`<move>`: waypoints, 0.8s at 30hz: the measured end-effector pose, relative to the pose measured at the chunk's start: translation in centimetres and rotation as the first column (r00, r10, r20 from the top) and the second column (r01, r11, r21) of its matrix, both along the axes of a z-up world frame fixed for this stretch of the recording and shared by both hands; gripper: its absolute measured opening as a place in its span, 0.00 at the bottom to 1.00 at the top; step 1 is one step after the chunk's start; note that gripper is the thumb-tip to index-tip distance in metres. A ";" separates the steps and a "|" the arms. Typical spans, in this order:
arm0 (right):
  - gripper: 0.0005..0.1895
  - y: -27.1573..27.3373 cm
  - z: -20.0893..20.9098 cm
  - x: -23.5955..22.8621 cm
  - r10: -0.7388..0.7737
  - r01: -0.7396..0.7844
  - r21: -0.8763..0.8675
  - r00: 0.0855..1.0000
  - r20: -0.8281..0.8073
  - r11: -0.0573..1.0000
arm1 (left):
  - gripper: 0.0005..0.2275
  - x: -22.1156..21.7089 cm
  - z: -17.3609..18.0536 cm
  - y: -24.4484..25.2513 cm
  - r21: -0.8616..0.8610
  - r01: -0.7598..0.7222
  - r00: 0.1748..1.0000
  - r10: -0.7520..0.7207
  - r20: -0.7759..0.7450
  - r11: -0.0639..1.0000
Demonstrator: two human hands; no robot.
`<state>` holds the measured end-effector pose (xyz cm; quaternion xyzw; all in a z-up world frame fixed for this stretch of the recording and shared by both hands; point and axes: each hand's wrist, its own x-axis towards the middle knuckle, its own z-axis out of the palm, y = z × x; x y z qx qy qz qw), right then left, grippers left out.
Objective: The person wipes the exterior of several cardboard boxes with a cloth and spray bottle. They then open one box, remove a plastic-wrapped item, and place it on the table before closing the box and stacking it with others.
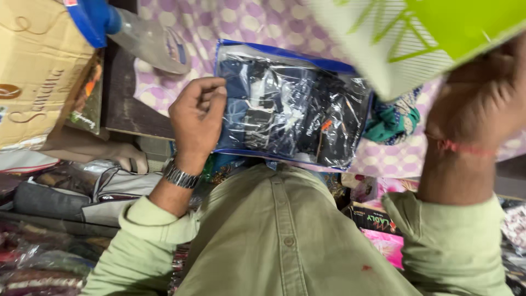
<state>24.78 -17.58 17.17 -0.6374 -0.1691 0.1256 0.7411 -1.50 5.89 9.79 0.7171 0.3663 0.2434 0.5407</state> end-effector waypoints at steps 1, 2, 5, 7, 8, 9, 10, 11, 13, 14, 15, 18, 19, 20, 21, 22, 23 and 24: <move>0.14 0.0 -1.3 0.7 0.061 -0.041 0.143 0.989 -0.138 0.989 | 0.09 -0.1 -0.1 -0.5 -0.029 -0.006 0.999 0.007 0.033 1.000; 0.12 -0.2 -2.8 1.4 0.125 -0.045 0.282 0.954 -0.272 0.958 | 0.11 0.2 -0.4 -1.1 -0.010 0.004 0.999 -0.003 0.052 1.000; 0.17 0.1 -8.7 1.2 0.042 -0.165 -0.235 0.891 -0.453 0.958 | 0.18 2.0 -0.5 -2.9 0.032 0.025 0.999 -0.026 0.025 0.999; 0.18 -2.1 -10.1 -0.5 0.064 -0.124 -0.514 0.989 -0.134 0.849 | 0.21 3.6 -0.2 -3.8 0.035 0.031 0.993 -0.027 -0.113 0.999; 0.19 -3.0 -10.2 -1.1 0.090 -0.136 -0.563 0.990 -0.109 0.815 | 0.26 4.3 0.0 -4.0 0.222 0.133 0.978 -0.092 -0.187 0.966; 0.20 -3.8 -10.1 -2.2 0.117 -0.151 -0.609 0.988 -0.096 0.779 | 0.30 4.6 0.4 -4.2 0.388 0.245 0.950 -0.140 -0.281 0.888; 0.21 -4.3 -9.9 -3.2 0.146 -0.165 -0.653 0.986 -0.084 0.739 | 0.35 5.0 0.6 -4.4 0.526 0.362 0.910 -0.168 -0.380 0.770; 0.24 -4.3 -9.7 -3.9 0.199 -0.084 -0.725 0.977 0.074 0.683 | 0.40 6.0 0.6 -4.6 0.568 0.408 0.899 -0.206 -0.386 0.715; 0.29 -3.7 -9.3 -5.8 0.343 0.104 -0.814 0.871 0.351 0.571 | 0.51 7.7 0.1 -4.8 0.640 0.486 0.871 -0.272 -0.409 0.595; 0.31 -3.7 -8.8 -6.6 0.302 0.070 -0.846 0.916 0.265 0.529 | 0.48 8.6 -0.3 -4.9 0.654 0.470 0.879 -0.251 -0.404 0.592; 0.33 -3.5 -8.5 -7.3 0.253 0.033 -0.869 0.950 0.180 0.495 | 0.45 9.8 -0.9 -4.5 0.673 0.454 0.887 -0.229 -0.400 0.583; 0.35 -3.9 -7.9 -9.1 0.206 -0.014 -0.884 0.974 0.093 0.467 | 0.42 13.3 -2.3 -2.9 0.611 0.364 0.924 -0.188 -0.333 0.703; 0.36 -4.3 -8.0 -9.3 0.210 -0.015 -0.884 0.973 0.095 0.467 | 0.41 14.1 -2.5 -3.0 0.560 0.321 0.938 -0.174 -0.300 0.764; 0.29 -4.6 -8.3 -9.3 0.138 -0.061 -0.879 0.990 0.006 0.474 | 0.37 14.6 -2.6 -3.5 0.561 0.316 0.944 -0.196 -0.265 0.765; 0.23 -4.8 -8.8 -9.5 0.072 -0.114 -0.866 0.993 -0.090 0.488 | 0.33 14.7 -2.6 -3.9 0.563 0.311 0.948 -0.211 -0.237 0.766; 0.17 -5.1 -9.3 -9.7 0.008 -0.166 -0.848 0.982 -0.187 0.504 | 0.29 14.9 -2.6 -4.2 0.565 0.306 0.952 -0.226 -0.209 0.766; 0.15 -5.3 -9.8 -9.5 0.026 -0.182 -0.736 0.976 -0.218 0.652 | 0.22 14.4 -2.5 -4.9 0.518 0.316 0.947 -0.229 -0.227 0.795; 0.14 -5.8 -10.0 -9.1 0.050 -0.192 -0.598 0.968 -0.246 0.778 | 0.15 13.2 -2.4 -6.2 0.469 0.325 0.941 -0.233 -0.245 0.821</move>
